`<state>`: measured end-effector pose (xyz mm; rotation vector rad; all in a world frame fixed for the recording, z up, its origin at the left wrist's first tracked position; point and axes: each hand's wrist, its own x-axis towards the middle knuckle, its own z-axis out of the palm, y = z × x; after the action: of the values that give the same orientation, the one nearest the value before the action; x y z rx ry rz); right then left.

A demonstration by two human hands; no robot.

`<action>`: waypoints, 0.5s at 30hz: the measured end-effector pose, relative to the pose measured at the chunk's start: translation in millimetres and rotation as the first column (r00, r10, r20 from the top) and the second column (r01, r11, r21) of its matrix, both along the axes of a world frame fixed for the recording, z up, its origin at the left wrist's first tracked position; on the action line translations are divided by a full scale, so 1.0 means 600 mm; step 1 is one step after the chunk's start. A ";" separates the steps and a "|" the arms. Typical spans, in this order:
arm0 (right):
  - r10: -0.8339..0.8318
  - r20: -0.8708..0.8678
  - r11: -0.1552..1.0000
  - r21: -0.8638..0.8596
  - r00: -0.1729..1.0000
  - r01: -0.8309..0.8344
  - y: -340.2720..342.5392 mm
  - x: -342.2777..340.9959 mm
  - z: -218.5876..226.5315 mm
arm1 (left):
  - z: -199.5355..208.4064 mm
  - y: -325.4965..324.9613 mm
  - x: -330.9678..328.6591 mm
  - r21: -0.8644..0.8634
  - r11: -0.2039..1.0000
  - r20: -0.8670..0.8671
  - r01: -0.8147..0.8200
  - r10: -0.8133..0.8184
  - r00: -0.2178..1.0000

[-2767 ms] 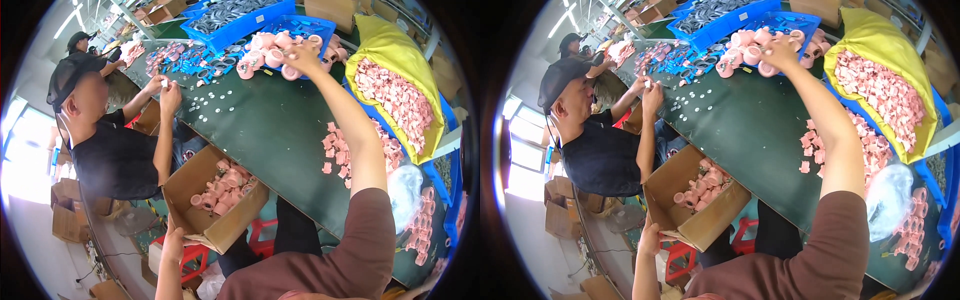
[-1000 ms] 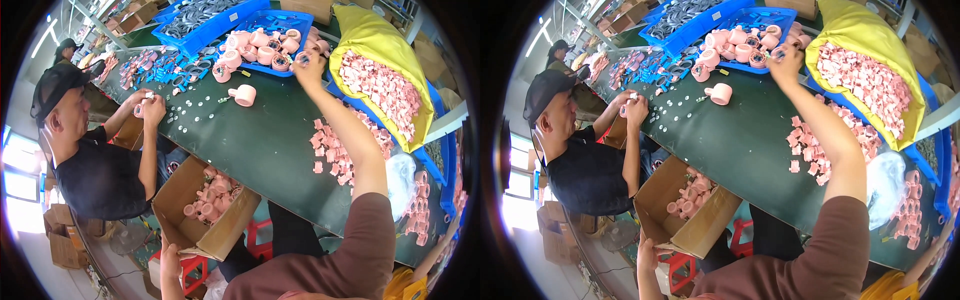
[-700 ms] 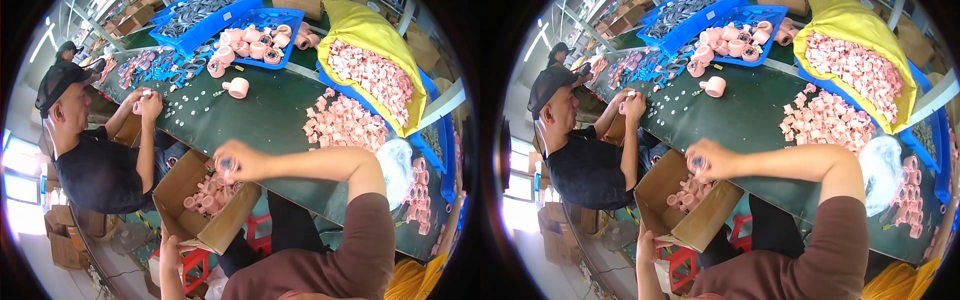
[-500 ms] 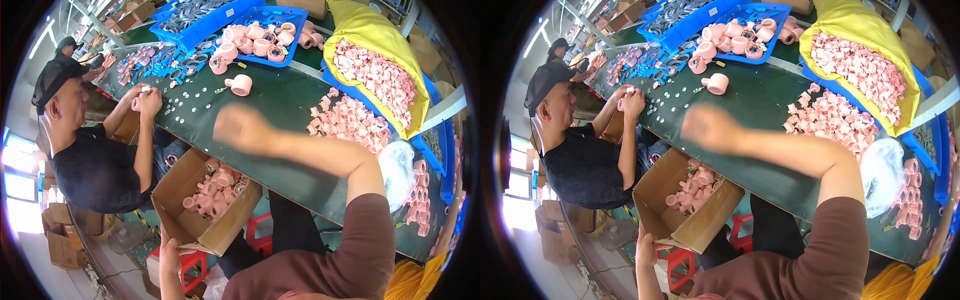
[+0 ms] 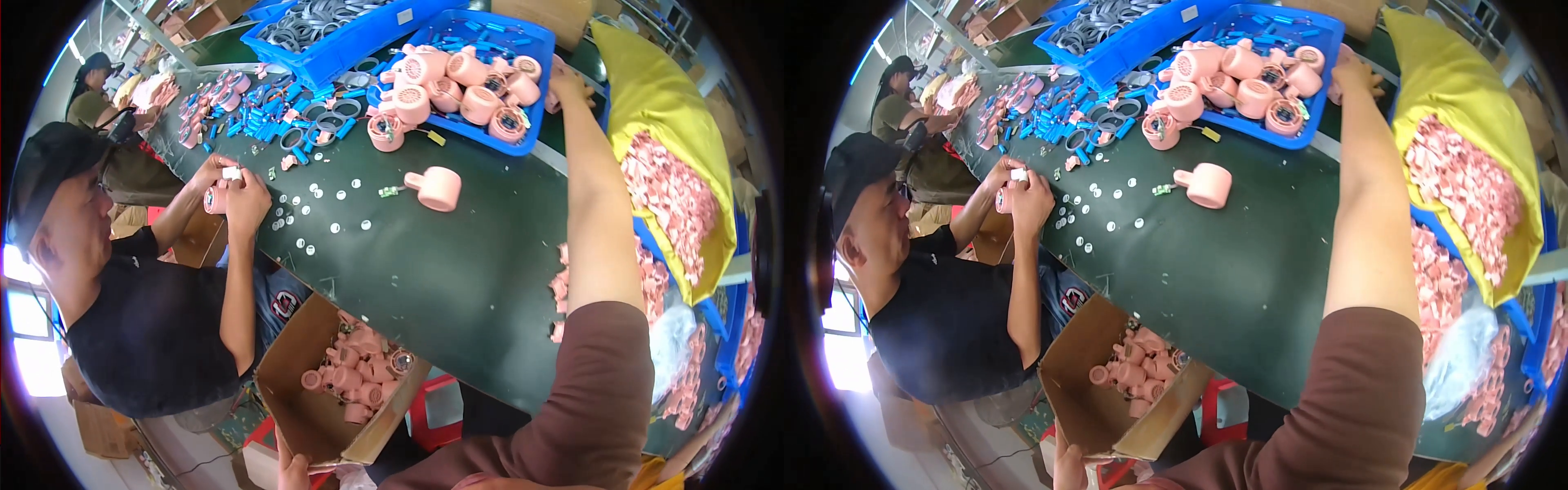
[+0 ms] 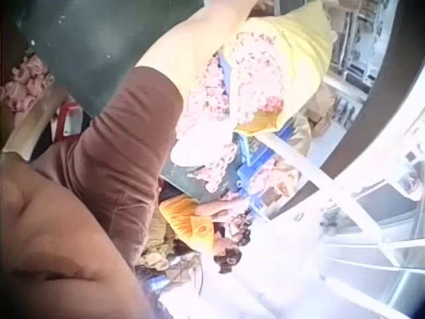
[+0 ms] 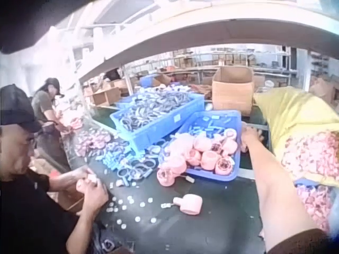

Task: Assembling internal electronic parts into pink plastic housings and then packing the assembled units into a cardboard box.

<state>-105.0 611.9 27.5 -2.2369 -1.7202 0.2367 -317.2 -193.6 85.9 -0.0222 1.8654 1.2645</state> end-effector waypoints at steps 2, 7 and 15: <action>0.244 0.017 0.967 -0.077 0.970 -0.242 0.093 0.070 0.014 | -0.020 0.011 -0.017 0.034 0.999 0.020 0.015 -0.016 1.000; 0.503 -0.712 0.777 0.123 0.491 -0.618 0.023 -0.009 0.000 | -0.025 0.014 -0.017 -0.032 0.998 0.003 -0.059 0.059 0.998; 0.532 -0.295 0.840 0.302 0.793 -0.451 0.166 0.104 -0.028 | -0.060 0.038 -0.011 0.091 0.996 0.015 -0.016 0.014 1.000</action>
<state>-42.6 711.7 10.6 -1.4322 -1.9672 0.5227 -324.1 -170.8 49.9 0.0039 1.7966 1.3553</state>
